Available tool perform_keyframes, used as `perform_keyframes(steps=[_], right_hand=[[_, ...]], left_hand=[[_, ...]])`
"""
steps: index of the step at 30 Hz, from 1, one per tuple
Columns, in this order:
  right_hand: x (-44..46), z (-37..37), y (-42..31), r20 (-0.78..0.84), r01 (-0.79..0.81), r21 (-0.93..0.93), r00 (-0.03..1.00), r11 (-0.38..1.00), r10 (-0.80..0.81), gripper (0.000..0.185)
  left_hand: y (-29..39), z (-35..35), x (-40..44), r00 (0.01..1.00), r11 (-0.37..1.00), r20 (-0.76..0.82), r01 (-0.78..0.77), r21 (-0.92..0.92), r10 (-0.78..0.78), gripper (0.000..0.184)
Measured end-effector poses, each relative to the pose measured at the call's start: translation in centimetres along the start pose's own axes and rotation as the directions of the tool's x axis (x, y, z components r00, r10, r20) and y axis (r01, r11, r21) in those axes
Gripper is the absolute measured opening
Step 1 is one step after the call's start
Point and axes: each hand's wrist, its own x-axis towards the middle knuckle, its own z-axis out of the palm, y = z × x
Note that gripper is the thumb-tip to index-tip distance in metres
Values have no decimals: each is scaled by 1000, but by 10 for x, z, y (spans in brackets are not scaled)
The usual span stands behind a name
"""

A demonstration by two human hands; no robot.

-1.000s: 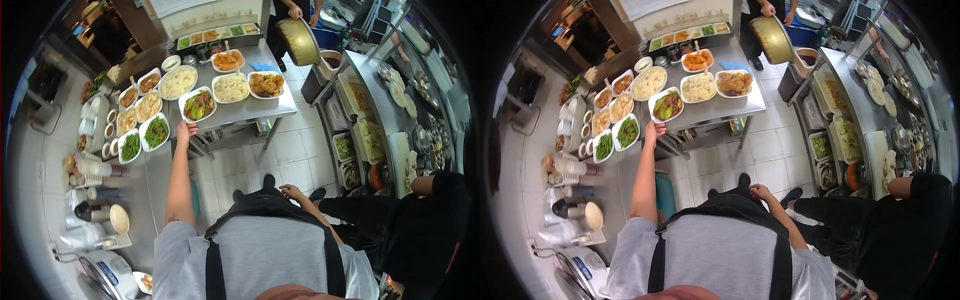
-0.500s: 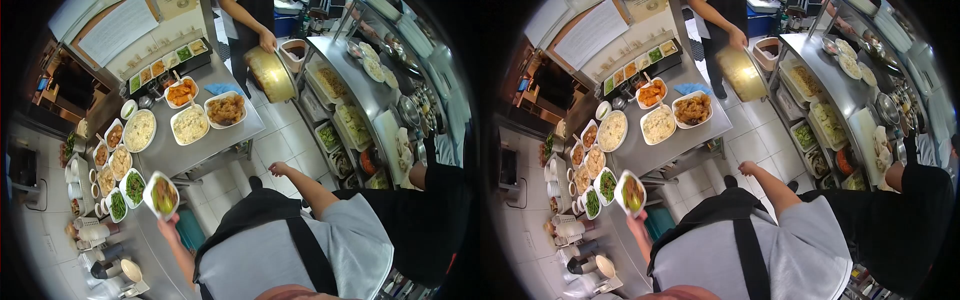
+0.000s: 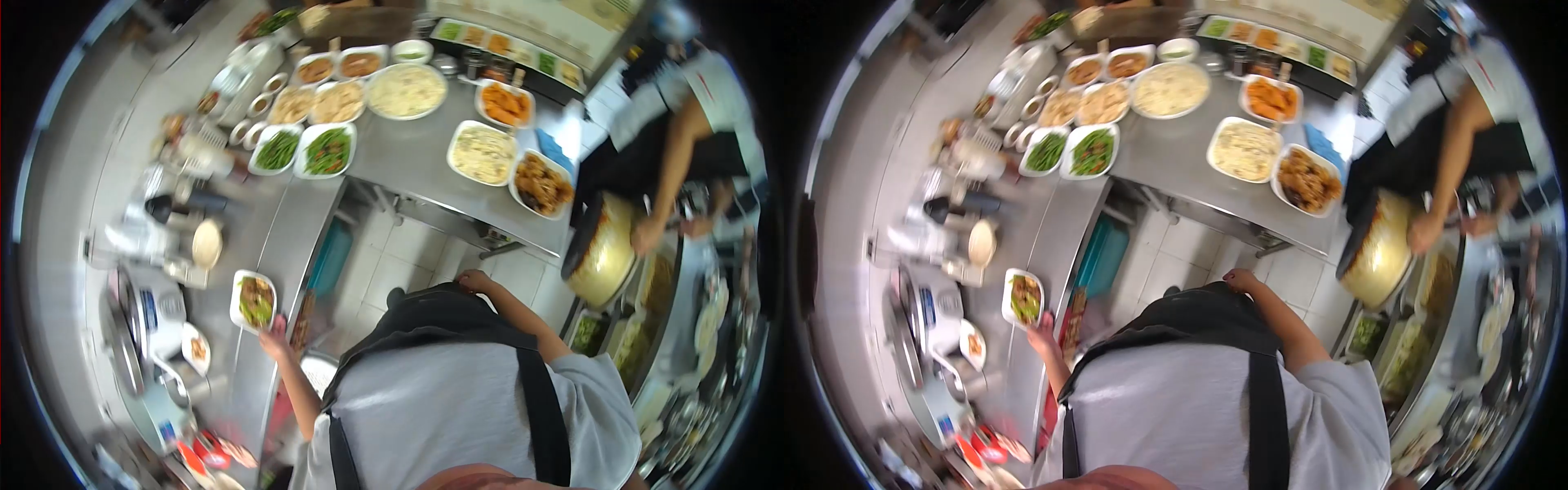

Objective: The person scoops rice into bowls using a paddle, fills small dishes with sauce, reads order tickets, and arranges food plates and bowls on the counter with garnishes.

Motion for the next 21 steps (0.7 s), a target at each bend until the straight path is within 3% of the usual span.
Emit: perform_keyframes(steps=[1,2,6,7,9,10,11,12,14,15,16,18,19,21], right_hand=[[-6,-7,-20,56,47,-157,998,986,-39,31],[-4,-10,-28,68,90,-189,995,978,-79,31],[12,-23,-10,62,178,-182,984,967,-169,31],[13,-29,-6,36,182,-141,983,973,-178,31],[-8,-49,-22,13,271,-85,963,959,-271,30],[-33,-59,-42,-25,238,122,971,964,-237,29],[-54,-67,-58,-54,211,320,977,924,-205,29],[-65,-73,-57,-89,213,348,977,913,-194,29],[-77,-82,-52,-141,227,385,972,895,-186,29],[-78,-83,-44,-166,204,364,974,909,-152,29],[-77,-81,-33,-193,210,296,969,932,-157,29],[-75,-72,-10,-242,215,156,954,964,-174,28],[-75,-66,-1,-253,213,197,954,957,-160,28],[-87,-57,3,-241,178,187,962,966,-131,29]], left_hand=[[16,13,-5,990,989,-37,130,-69,-133,51],[9,9,1,993,989,-18,116,-95,-118,56],[42,54,-18,981,965,-16,189,-180,-194,65],[38,66,-23,962,929,-16,259,-262,-273,65],[-7,85,-27,941,917,5,332,-221,-340,59],[-27,97,-33,927,909,10,369,-193,-374,57],[-33,126,-49,901,907,169,416,-67,-401,50],[-34,165,-75,847,898,311,437,57,-432,44],[-31,243,-128,646,898,624,294,329,-440,36],[-26,279,-154,486,909,768,210,361,-417,32],[-24,314,-170,224,935,908,97,341,-354,33],[-46,376,-203,-44,919,921,70,388,-386,34],[-53,402,-217,-157,911,901,21,412,-404,34],[-51,443,-244,-135,890,882,3,457,-452,35]])
